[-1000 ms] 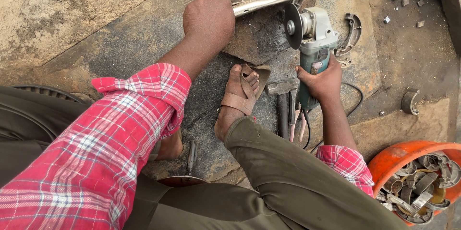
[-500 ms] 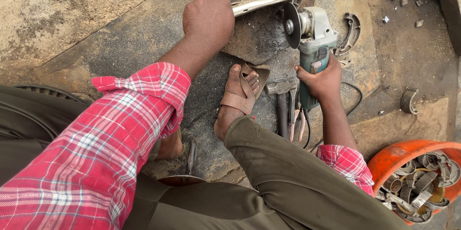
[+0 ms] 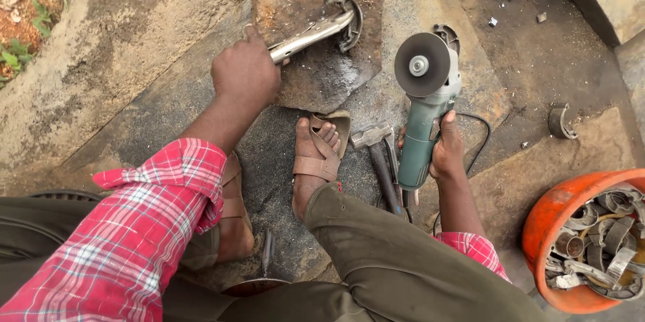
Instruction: Cleaning and servicing motorcycle brake shoe components using an angle grinder and locking pliers.
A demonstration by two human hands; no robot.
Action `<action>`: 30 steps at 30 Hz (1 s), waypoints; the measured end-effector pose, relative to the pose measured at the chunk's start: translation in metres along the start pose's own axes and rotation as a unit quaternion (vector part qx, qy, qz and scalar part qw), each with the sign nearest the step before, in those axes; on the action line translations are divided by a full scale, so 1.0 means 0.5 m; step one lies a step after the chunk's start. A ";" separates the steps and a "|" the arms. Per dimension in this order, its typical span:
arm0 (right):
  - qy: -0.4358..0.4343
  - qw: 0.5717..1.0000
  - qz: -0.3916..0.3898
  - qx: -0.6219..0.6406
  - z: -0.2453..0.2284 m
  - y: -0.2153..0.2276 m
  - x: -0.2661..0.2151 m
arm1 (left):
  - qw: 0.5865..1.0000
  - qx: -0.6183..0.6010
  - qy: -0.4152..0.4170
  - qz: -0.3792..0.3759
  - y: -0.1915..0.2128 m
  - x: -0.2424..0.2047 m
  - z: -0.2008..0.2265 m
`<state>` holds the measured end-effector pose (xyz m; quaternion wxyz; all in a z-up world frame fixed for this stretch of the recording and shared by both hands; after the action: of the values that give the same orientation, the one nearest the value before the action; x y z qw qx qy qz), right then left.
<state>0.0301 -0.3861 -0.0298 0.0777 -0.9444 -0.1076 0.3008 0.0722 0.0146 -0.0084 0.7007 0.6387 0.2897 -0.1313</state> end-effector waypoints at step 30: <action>0.009 0.973 0.123 0.197 0.241 0.379 -0.053 | 0.993 0.119 0.013 0.004 0.078 -0.009 0.029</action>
<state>-0.0317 -0.5658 -0.1524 0.2253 -0.9191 0.0714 0.3153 0.0937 0.0058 0.0262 0.6168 0.7201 0.2784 -0.1536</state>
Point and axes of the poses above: each hand's wrist, its own x-axis towards the middle knuckle, its own y-axis out of the back of the hand, z = x × y, the point moved 8 cm from there along x, towards the middle knuckle, and after that the axes turned 5 degrees about -z, right-handed, at the moved point
